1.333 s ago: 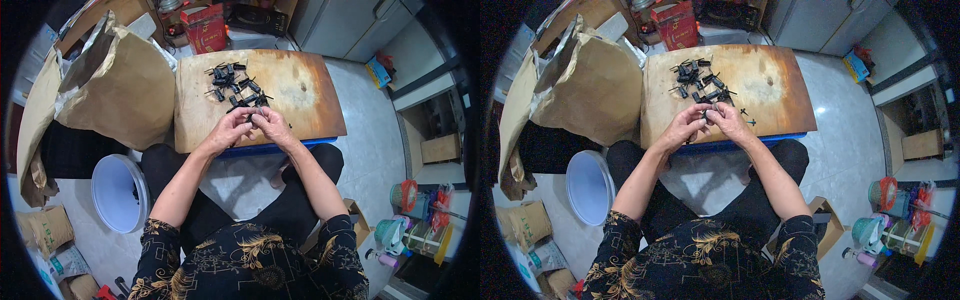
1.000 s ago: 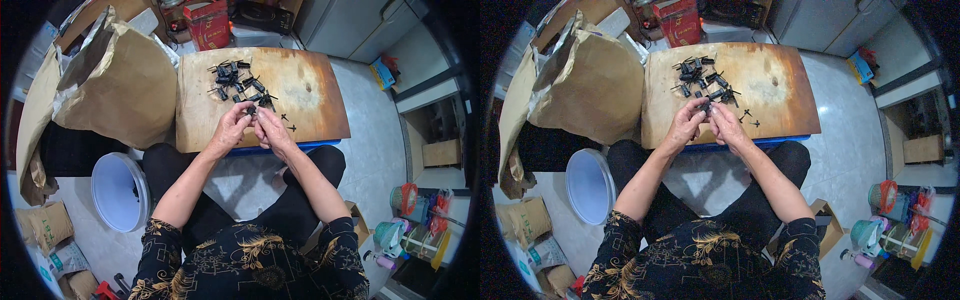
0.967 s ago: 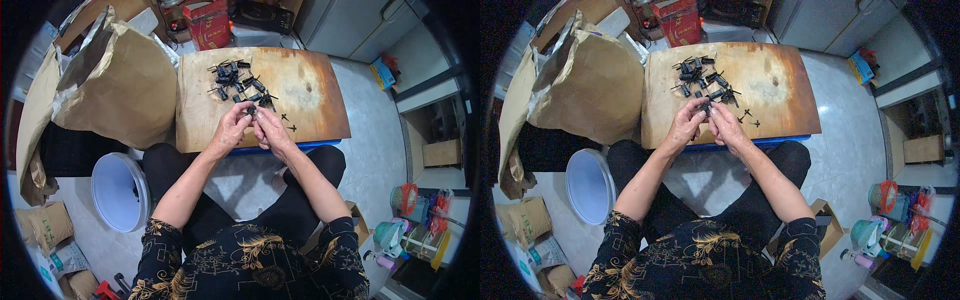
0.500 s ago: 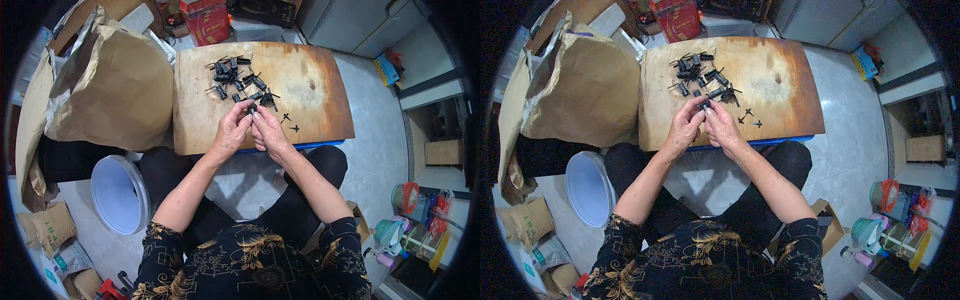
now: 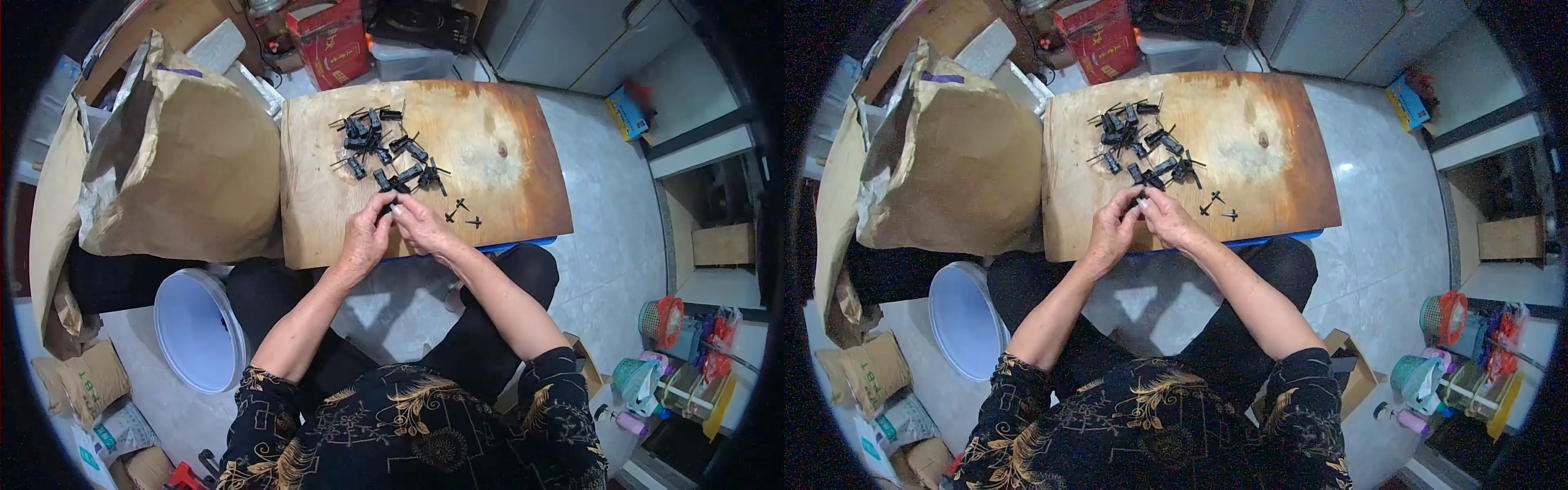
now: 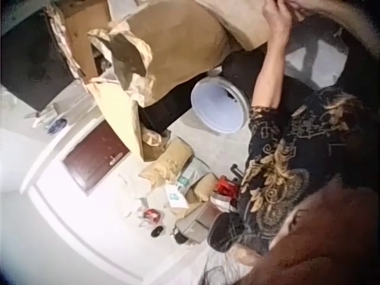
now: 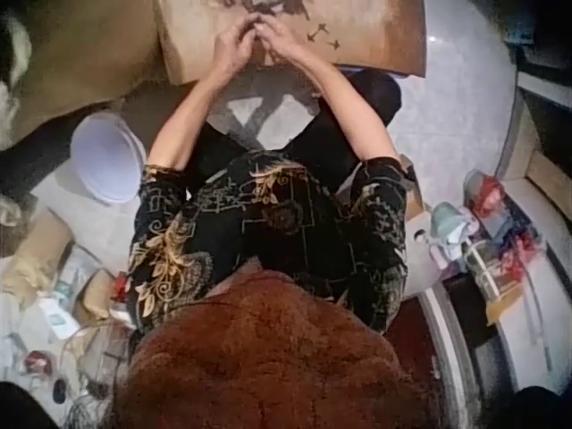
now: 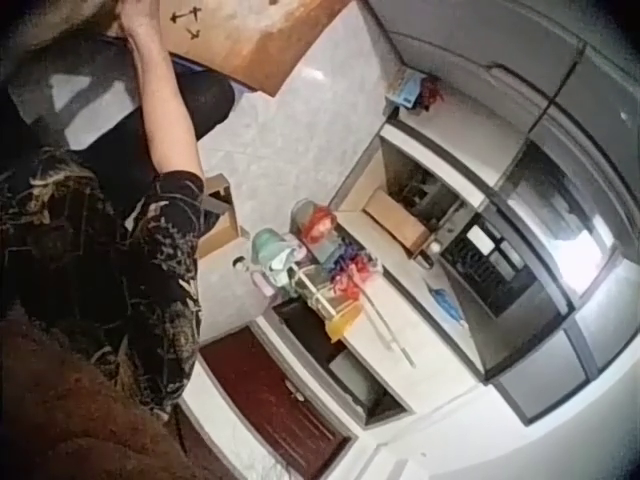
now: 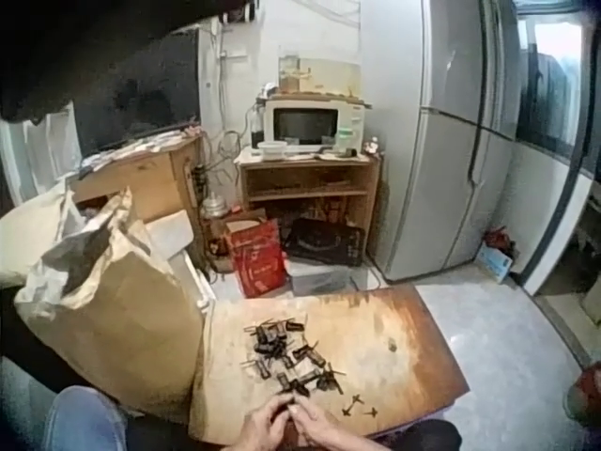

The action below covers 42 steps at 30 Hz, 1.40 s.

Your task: Assembling small plastic and metal components into a larger assembly on a workbench.

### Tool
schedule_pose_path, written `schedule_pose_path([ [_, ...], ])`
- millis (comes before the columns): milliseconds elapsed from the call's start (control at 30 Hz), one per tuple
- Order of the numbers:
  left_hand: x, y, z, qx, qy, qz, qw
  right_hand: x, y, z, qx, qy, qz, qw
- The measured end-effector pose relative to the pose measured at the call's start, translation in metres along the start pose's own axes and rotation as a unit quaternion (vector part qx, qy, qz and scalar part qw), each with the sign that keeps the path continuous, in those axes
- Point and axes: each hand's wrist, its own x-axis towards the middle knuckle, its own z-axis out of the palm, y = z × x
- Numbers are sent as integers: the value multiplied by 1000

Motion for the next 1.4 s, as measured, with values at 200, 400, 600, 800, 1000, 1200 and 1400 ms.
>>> schedule_pose_path([
  [200,-20,45,-54,-20,46,9,999,20,-7,-33,-247,24,-242,938],
  [400,-111,90,-188,270,218,-6,938,13,-2,-60,-497,310,-169,793],
  [600,-232,30,-294,454,211,-182,846,38,3,-64,-519,299,-195,777],
  [800,-216,52,-264,553,315,0,771,41,-15,-97,-84,294,-110,946],
  [1000,-116,109,-140,260,102,120,953,-11,-53,-54,27,175,-74,981],
  [1200,-67,127,-57,106,-105,79,986,-80,-67,25,-94,57,-64,992],
  [1400,-70,121,-41,75,-177,47,980,-96,-35,25,-61,-38,-165,984],
])
